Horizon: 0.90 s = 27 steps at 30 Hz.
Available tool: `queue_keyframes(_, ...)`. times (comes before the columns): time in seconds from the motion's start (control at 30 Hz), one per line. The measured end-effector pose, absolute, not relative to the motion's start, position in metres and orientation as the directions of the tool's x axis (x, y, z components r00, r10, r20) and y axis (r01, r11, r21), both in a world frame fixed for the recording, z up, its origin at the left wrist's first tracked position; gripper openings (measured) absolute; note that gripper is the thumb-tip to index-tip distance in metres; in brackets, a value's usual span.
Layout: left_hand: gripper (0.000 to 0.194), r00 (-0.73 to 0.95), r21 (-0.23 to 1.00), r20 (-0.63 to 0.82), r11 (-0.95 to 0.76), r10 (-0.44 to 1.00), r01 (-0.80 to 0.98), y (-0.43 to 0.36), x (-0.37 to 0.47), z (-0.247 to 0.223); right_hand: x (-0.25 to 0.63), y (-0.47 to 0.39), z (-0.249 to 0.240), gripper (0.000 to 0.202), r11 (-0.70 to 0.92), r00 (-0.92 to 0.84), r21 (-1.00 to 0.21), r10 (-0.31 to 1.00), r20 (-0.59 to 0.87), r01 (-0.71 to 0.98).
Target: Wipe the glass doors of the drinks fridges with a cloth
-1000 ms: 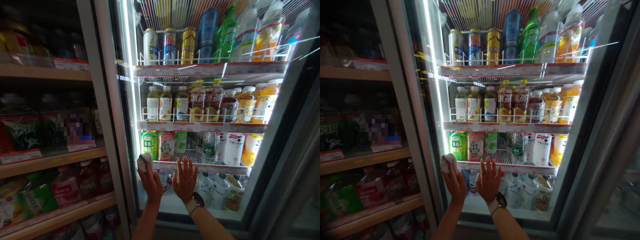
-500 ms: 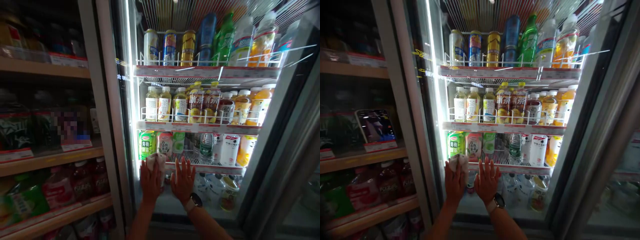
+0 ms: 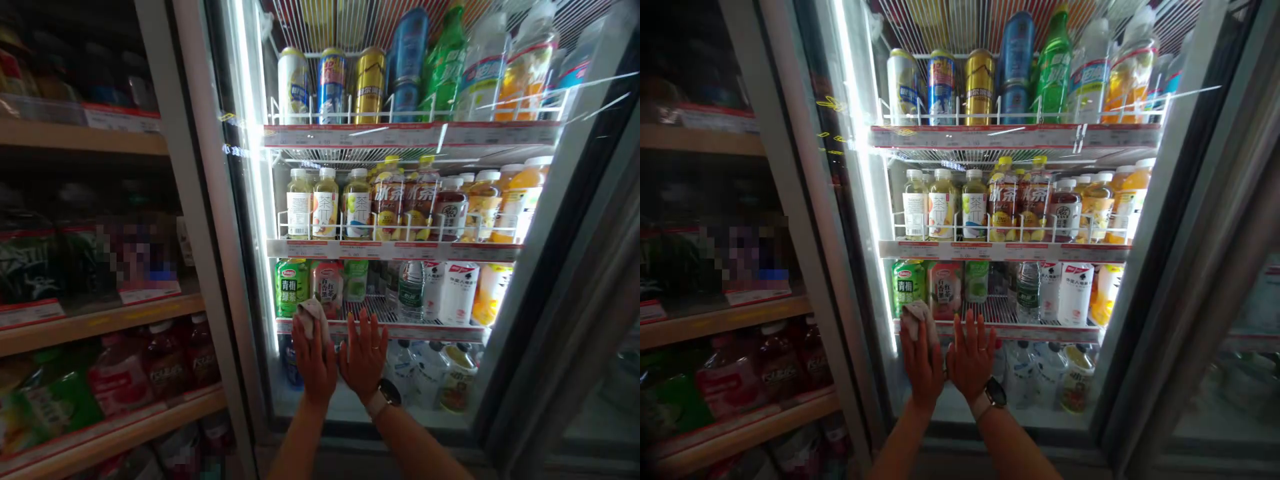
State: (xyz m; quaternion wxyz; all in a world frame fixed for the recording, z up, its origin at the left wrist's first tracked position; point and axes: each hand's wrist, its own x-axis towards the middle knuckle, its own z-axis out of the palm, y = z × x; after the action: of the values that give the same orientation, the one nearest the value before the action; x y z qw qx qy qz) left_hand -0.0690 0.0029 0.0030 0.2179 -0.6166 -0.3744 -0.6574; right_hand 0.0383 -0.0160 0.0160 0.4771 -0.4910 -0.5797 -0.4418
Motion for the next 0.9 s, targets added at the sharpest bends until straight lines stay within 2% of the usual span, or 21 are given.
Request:
queue_keyframes(0.13, 0.06, -0.065, 0.145, 0.987, -0.643, 0.146, 0.752, -0.003, -0.053, 0.005, 0.04, -0.014, 0.016, 0.063, 0.108, -0.085, 0.072, 0.122, 0.989, 0.992)
queue_keyframes(0.3, 0.066, -0.028, 0.062, 0.997, -0.592, 0.066, 0.803, 0.007, -0.077, 0.008, 0.039, -0.017, 0.017, 0.065, 0.132, -0.071, 0.051, 0.151, 0.986, 0.99)
queue_keyframes(0.5, 0.053, -0.155, 0.188, 0.982, -0.508, 0.107, 0.841, 0.011, -0.143, 0.014, 0.038, -0.019, 0.016, 0.068, 0.167, -0.053, 0.027, 0.155, 0.987, 0.986)
queue_keyframes(0.63, 0.05, -0.221, 0.268, 0.963, -0.548, 0.152, 0.793, 0.009, -0.162, 0.015, 0.037, -0.019, 0.016, 0.069, 0.158, -0.043, 0.016, 0.166, 0.985, 0.987)
queue_keyframes(0.9, 0.053, -0.174, 0.194, 0.98, -0.612, 0.093, 0.767, 0.001, -0.081, 0.001, 0.037, -0.018, 0.015, 0.067, 0.143, -0.049, 0.027, 0.157, 0.986, 0.989)
